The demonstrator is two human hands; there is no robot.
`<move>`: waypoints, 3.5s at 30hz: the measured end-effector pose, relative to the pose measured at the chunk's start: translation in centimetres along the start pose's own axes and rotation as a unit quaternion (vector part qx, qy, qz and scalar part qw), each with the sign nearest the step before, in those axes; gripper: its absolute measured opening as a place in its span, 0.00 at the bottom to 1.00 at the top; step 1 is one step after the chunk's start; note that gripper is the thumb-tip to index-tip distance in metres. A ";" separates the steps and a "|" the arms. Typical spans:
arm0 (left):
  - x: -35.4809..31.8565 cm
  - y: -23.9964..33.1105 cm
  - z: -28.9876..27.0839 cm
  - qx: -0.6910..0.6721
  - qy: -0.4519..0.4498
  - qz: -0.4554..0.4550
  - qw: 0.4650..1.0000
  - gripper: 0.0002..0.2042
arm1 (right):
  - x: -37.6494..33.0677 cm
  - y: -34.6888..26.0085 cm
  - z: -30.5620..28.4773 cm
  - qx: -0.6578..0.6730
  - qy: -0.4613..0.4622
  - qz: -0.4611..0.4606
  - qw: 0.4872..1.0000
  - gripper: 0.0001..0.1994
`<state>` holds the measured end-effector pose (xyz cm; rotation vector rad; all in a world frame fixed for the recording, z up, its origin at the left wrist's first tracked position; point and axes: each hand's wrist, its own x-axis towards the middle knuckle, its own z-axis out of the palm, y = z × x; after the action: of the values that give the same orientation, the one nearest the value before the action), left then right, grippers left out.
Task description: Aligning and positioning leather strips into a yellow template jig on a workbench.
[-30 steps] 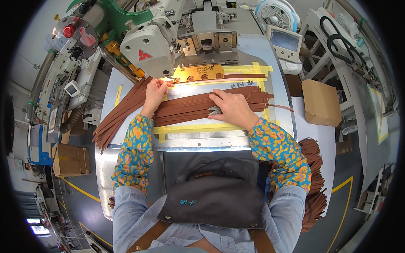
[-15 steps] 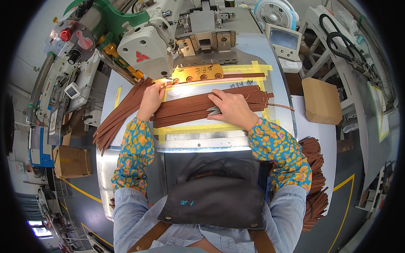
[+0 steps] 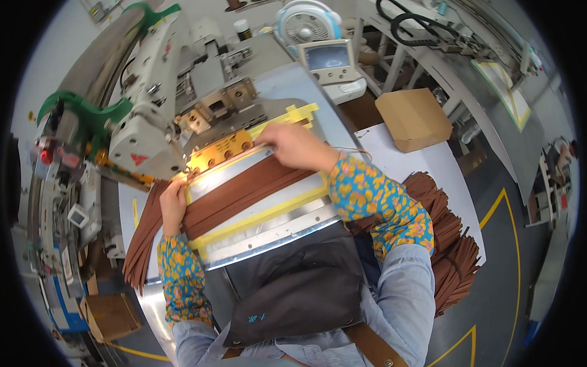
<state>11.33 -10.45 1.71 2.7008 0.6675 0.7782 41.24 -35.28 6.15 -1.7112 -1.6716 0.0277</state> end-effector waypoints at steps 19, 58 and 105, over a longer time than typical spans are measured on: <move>0.7 0.2 0.1 -0.097 -0.037 -0.089 0.991 0.06 | 1.4 37.6 1.2 0.401 0.199 0.491 0.747 0.10; -0.5 -1.9 0.5 -0.043 0.009 -0.088 0.995 0.05 | -0.1 1.1 -4.3 -0.003 -0.097 0.020 0.995 0.22; -7.4 -7.1 -5.3 0.304 0.033 -0.162 0.938 0.34 | -3.3 -3.2 1.2 -0.117 -0.193 0.010 0.974 0.27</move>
<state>0.37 -7.40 0.32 2.9556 1.5439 0.6542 37.42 -38.00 5.35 -1.9964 -2.0037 0.1898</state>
